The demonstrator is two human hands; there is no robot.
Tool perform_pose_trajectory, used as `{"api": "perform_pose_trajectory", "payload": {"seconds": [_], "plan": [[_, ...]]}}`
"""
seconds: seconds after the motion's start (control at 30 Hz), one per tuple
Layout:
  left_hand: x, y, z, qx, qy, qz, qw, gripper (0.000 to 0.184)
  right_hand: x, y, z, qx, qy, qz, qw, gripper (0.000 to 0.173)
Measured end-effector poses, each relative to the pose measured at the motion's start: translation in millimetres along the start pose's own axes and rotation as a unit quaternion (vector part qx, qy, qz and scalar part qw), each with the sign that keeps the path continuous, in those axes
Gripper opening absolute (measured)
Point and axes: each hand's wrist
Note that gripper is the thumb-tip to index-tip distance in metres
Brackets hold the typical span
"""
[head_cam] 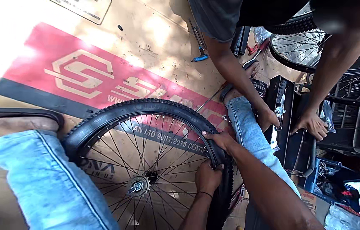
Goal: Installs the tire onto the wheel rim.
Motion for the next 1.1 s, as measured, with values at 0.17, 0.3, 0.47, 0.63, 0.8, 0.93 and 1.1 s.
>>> {"api": "perform_pose_trajectory", "payload": {"seconds": [0.17, 0.3, 0.47, 0.63, 0.8, 0.93, 1.1], "plan": [[15.1, -6.0, -5.4, 0.073, 0.022, 0.091, 0.993, 0.039, 2.7, 0.0, 18.6, 0.002, 0.028, -0.003, 1.000, 0.090], [14.2, -8.4, -7.3, 0.109, 0.004, 0.113, 0.988, 0.048, 0.2, 2.2, 21.4, -0.002, 0.027, 0.006, 1.000, 0.089], [14.4, -4.5, 1.4, 0.071, -0.004, 0.034, 0.997, 0.037, -10.7, 7.1, 17.4, -0.006, 0.020, 0.015, 1.000, 0.087], [-2.2, -15.3, 18.9, 0.042, -0.011, -0.026, 0.999, 0.034, -6.9, 4.3, 17.4, 0.014, 0.008, -0.027, 1.000, 0.082], [-4.0, -22.3, 22.2, 0.026, -0.030, -0.041, 0.998, 0.038, 8.3, 7.2, 26.1, 0.025, 0.028, -0.047, 0.998, 0.082], [4.9, -10.6, 6.8, 0.001, -0.005, -0.028, 1.000, 0.038, 10.0, 2.2, 29.6, 0.013, 0.010, -0.015, 1.000, 0.083], [14.5, 1.3, -5.6, -0.020, 0.006, 0.049, 0.999, 0.030, 4.7, -0.1, 28.3, 0.009, -0.021, 0.008, 1.000, 0.083]]}}
Point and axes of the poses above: each hand's wrist, its own z-axis away from the middle knuckle, its own y-axis out of the palm, x = y × z, and after that the axes turned 6 degrees about -z, right-handed
